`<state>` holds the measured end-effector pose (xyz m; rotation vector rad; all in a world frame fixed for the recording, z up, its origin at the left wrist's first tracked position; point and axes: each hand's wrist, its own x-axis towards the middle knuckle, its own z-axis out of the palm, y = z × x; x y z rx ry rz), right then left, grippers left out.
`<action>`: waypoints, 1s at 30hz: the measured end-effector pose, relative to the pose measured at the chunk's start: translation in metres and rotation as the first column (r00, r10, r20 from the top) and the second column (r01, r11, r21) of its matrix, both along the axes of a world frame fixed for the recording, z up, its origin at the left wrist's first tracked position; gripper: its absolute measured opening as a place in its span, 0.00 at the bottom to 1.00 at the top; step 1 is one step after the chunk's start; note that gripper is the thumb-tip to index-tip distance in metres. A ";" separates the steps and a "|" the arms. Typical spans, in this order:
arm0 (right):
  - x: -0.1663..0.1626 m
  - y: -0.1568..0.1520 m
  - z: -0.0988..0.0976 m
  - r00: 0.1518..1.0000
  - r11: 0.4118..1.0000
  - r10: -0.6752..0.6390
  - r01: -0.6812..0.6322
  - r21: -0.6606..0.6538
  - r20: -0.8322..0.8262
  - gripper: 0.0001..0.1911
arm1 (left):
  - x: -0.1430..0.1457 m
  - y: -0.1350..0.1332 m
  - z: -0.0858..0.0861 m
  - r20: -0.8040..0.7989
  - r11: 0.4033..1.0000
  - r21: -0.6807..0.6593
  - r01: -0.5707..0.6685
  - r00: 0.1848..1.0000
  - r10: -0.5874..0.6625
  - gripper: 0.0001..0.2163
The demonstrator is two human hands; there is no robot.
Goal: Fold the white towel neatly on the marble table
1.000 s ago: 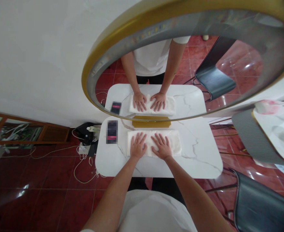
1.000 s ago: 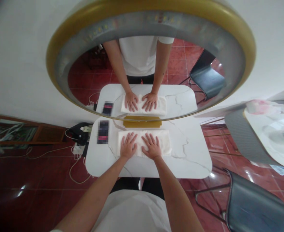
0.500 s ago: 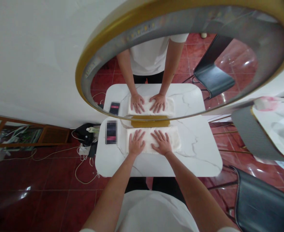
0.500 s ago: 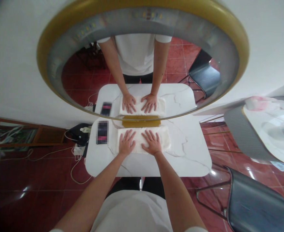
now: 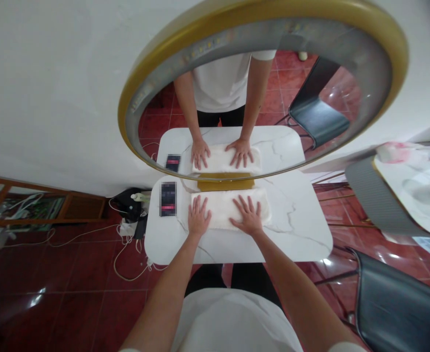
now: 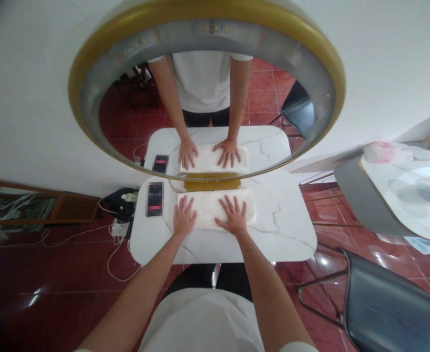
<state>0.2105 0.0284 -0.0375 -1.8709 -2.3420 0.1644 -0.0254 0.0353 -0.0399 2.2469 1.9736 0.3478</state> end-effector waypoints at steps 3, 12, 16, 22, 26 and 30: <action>0.002 -0.006 -0.001 1.000 1.000 -0.006 0.007 -0.008 0.012 0.43 | -0.004 -0.004 -0.001 0.015 1.000 0.016 0.007 1.000 -0.007 0.28; 0.010 -0.025 -0.001 0.998 1.000 -0.014 0.016 -0.027 0.066 0.42 | -0.014 -0.019 -0.005 0.021 1.000 0.011 -0.022 1.000 0.022 0.27; 0.009 -0.036 0.000 0.997 0.999 -0.029 0.031 -0.026 0.064 0.43 | -0.020 -0.030 -0.003 0.023 1.000 0.014 -0.012 1.000 0.012 0.26; 0.003 -0.065 0.006 0.998 1.000 -0.010 0.011 -0.024 0.064 0.40 | -0.028 -0.067 0.000 -0.008 1.000 -0.004 0.013 1.000 -0.013 0.27; 0.002 -0.090 0.010 0.998 1.000 0.009 -0.007 -0.026 0.063 0.40 | -0.038 -0.095 0.003 -0.032 1.000 -0.008 0.023 0.999 -0.023 0.27; -0.004 -0.091 0.016 0.999 1.000 0.009 -0.009 -0.006 0.036 0.40 | -0.038 -0.098 0.012 -0.044 0.998 0.002 0.067 0.997 -0.067 0.27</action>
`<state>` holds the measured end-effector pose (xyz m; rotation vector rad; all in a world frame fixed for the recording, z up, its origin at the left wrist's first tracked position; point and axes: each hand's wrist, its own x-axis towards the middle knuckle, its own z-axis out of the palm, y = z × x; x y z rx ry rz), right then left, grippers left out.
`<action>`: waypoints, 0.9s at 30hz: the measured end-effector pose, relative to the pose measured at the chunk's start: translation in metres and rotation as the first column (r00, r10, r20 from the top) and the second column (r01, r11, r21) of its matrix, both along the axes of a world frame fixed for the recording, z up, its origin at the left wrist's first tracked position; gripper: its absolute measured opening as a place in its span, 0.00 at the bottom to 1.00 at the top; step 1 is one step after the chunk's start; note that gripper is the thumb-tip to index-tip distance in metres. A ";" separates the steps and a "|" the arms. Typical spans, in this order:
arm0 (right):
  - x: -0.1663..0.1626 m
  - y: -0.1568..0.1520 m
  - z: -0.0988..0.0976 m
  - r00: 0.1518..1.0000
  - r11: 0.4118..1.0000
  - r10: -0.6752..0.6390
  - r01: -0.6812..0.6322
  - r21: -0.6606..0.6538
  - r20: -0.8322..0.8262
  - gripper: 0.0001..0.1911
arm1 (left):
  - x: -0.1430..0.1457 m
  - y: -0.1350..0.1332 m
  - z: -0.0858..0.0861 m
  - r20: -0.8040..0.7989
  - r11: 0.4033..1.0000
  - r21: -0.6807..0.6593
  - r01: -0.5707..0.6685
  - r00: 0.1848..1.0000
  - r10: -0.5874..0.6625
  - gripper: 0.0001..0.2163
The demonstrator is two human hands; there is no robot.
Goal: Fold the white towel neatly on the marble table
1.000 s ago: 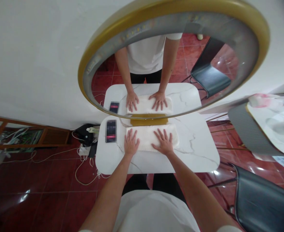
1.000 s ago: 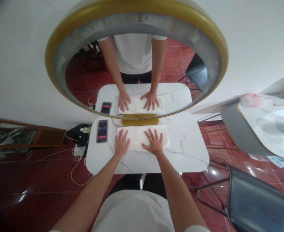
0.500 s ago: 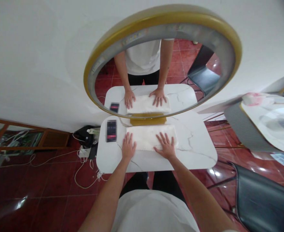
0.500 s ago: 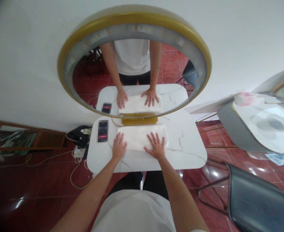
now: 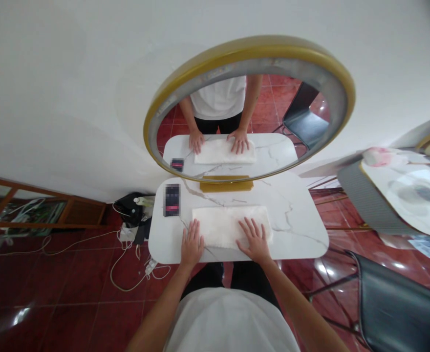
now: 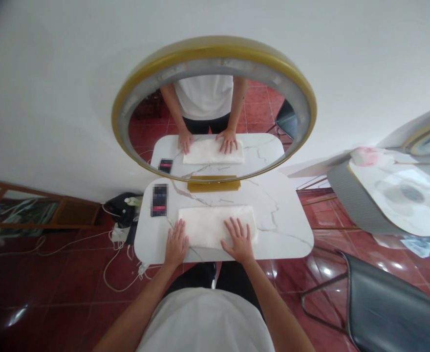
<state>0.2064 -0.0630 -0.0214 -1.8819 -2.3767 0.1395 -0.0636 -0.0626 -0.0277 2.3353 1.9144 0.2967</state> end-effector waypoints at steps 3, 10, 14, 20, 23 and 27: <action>-0.016 0.016 0.004 1.000 1.000 0.018 -0.017 0.017 -0.018 0.40 | 0.015 0.018 0.009 0.004 0.997 -0.011 0.078 0.997 -0.078 0.27; -0.054 0.050 -0.008 0.999 0.999 -0.009 0.010 0.039 -0.039 0.39 | 0.047 0.058 0.001 0.035 0.997 -0.011 0.078 0.996 -0.077 0.27; -0.042 0.050 -0.013 1.000 1.000 -0.019 0.019 0.022 -0.025 0.39 | 0.042 0.060 -0.003 0.043 0.999 -0.015 0.042 0.998 -0.041 0.27; -0.011 0.046 -0.013 0.996 0.996 -0.084 0.084 -0.017 0.009 0.40 | 0.037 0.059 -0.004 0.043 0.995 -0.025 -0.100 0.994 0.101 0.28; -0.004 0.046 -0.013 0.995 0.994 -0.103 0.103 -0.026 0.018 0.42 | 0.036 0.060 -0.006 0.052 0.984 -0.026 -0.178 0.982 0.179 0.28; -0.002 0.047 -0.012 0.994 0.993 -0.111 0.111 -0.031 0.021 0.43 | 0.035 0.061 -0.007 0.074 0.985 -0.030 -0.168 0.983 0.169 0.29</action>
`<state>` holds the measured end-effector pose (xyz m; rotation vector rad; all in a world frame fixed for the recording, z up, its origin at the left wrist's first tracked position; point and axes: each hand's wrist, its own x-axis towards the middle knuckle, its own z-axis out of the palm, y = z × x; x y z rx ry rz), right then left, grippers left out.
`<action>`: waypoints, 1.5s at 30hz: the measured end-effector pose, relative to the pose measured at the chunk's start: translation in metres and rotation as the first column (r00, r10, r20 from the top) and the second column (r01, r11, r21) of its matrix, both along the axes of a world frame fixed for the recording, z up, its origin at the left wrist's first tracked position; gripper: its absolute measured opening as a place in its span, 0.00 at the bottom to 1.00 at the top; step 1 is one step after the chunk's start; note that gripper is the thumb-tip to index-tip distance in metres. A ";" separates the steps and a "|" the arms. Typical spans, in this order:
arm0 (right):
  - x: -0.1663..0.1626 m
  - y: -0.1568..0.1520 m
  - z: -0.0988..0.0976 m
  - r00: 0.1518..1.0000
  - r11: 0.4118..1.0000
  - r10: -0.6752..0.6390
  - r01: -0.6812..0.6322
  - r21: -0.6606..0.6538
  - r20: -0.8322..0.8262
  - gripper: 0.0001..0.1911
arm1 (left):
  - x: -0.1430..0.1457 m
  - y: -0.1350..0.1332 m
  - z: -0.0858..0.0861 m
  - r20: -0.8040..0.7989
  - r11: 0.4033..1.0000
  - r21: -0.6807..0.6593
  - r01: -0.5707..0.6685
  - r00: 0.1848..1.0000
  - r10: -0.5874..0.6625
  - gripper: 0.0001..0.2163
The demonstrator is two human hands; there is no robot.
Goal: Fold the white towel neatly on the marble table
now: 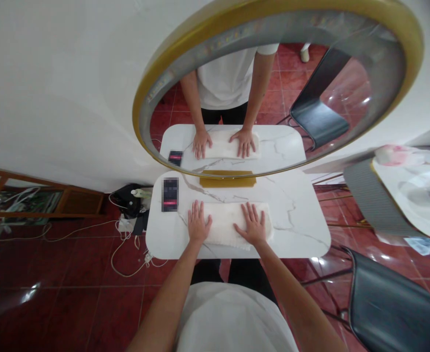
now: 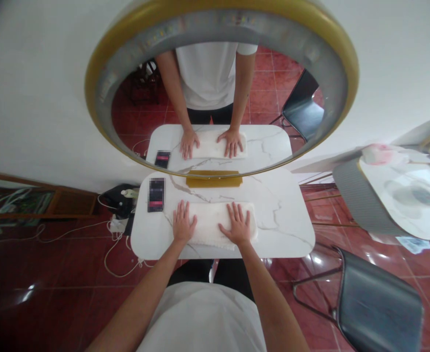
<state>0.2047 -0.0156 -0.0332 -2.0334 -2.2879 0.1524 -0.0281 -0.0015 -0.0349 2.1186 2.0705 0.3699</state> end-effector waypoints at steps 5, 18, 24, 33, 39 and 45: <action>0.003 0.008 0.000 1.000 1.000 0.014 -0.014 -0.008 -0.013 0.43 | 0.001 0.007 0.000 0.011 1.000 -0.006 -0.007 1.000 0.007 0.30; 0.011 0.053 -0.005 1.000 0.999 0.017 -0.017 -0.035 -0.004 0.45 | 0.007 0.052 -0.006 0.002 0.998 -0.029 -0.063 0.998 0.063 0.30; 0.012 0.063 -0.007 1.000 1.000 0.009 -0.009 -0.027 0.002 0.44 | 0.010 0.063 -0.007 -0.008 0.997 -0.033 -0.070 0.998 0.070 0.31; 0.013 0.071 -0.007 1.000 1.000 0.005 -0.005 -0.023 0.003 0.43 | 0.010 0.067 -0.010 -0.004 0.997 -0.005 -0.083 0.997 0.083 0.34; 0.014 0.071 -0.010 1.000 1.000 0.010 -0.010 -0.007 0.011 0.42 | 0.010 0.068 -0.012 0.009 0.997 0.002 -0.083 0.997 0.083 0.35; 0.013 0.069 -0.014 1.000 1.000 -0.002 0.002 0.011 0.024 0.42 | 0.009 0.066 -0.014 0.009 0.998 0.010 -0.067 0.998 0.067 0.35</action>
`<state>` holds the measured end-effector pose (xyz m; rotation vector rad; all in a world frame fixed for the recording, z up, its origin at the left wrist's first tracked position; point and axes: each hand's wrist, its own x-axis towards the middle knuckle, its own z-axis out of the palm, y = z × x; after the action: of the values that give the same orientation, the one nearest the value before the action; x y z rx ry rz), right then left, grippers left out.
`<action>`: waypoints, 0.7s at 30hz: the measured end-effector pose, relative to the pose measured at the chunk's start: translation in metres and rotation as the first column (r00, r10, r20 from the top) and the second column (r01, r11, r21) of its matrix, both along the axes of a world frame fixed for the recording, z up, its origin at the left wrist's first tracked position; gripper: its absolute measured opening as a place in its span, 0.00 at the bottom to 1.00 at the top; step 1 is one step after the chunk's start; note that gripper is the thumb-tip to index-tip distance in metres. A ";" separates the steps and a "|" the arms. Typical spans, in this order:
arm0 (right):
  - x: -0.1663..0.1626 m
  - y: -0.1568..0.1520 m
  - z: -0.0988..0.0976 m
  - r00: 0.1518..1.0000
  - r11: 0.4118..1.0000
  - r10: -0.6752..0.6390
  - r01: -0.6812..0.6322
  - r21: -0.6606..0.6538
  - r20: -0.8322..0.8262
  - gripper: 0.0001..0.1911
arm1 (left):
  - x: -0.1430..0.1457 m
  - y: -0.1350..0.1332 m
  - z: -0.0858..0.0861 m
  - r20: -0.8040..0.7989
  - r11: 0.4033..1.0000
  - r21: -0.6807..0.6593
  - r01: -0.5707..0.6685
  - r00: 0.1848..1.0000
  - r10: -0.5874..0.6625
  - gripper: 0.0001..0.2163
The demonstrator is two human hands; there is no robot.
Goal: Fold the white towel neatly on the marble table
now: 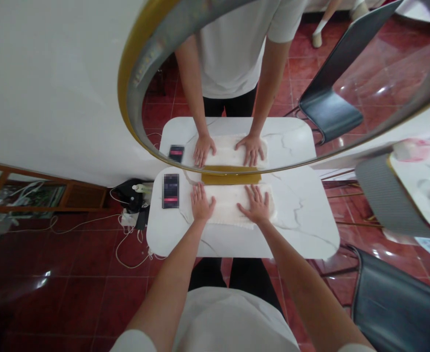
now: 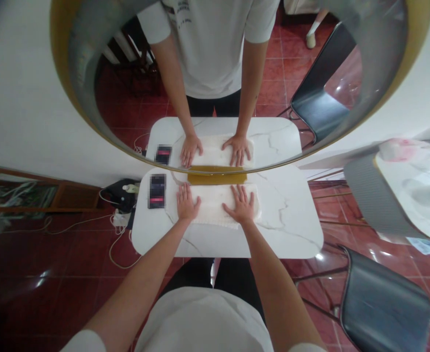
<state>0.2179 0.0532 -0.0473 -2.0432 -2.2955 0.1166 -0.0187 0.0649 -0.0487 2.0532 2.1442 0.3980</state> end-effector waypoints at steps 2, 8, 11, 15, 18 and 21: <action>0.000 -0.002 -0.002 1.000 1.000 -0.010 0.010 0.000 0.002 0.42 | 0.000 -0.001 -0.001 0.001 1.000 0.001 0.001 1.000 -0.001 0.34; -0.002 -0.018 -0.005 0.999 0.999 -0.052 0.052 -0.012 -0.007 0.42 | -0.001 -0.011 -0.002 0.014 1.000 0.007 0.018 1.000 -0.018 0.33; -0.003 -0.028 -0.003 0.999 0.998 -0.053 0.053 -0.017 -0.004 0.41 | -0.001 -0.021 -0.001 0.025 1.000 0.007 0.026 0.999 -0.026 0.33; -0.003 -0.042 0.000 0.999 0.999 -0.043 0.043 -0.006 0.000 0.40 | -0.001 -0.040 0.002 0.011 1.000 0.008 0.020 1.000 -0.020 0.33; -0.003 -0.056 0.003 1.000 1.000 -0.025 0.025 -0.003 -0.005 0.40 | -0.002 -0.059 0.003 0.005 1.000 0.019 0.012 1.000 -0.012 0.32; -0.005 -0.072 0.005 1.000 1.000 -0.014 0.014 0.006 -0.003 0.40 | -0.005 -0.079 0.004 0.017 0.999 0.027 0.017 1.000 -0.018 0.31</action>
<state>0.2125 -0.0187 -0.0426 -2.0540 -2.2763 0.1116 -0.0234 -0.0138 -0.0449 2.0741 2.1211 0.4431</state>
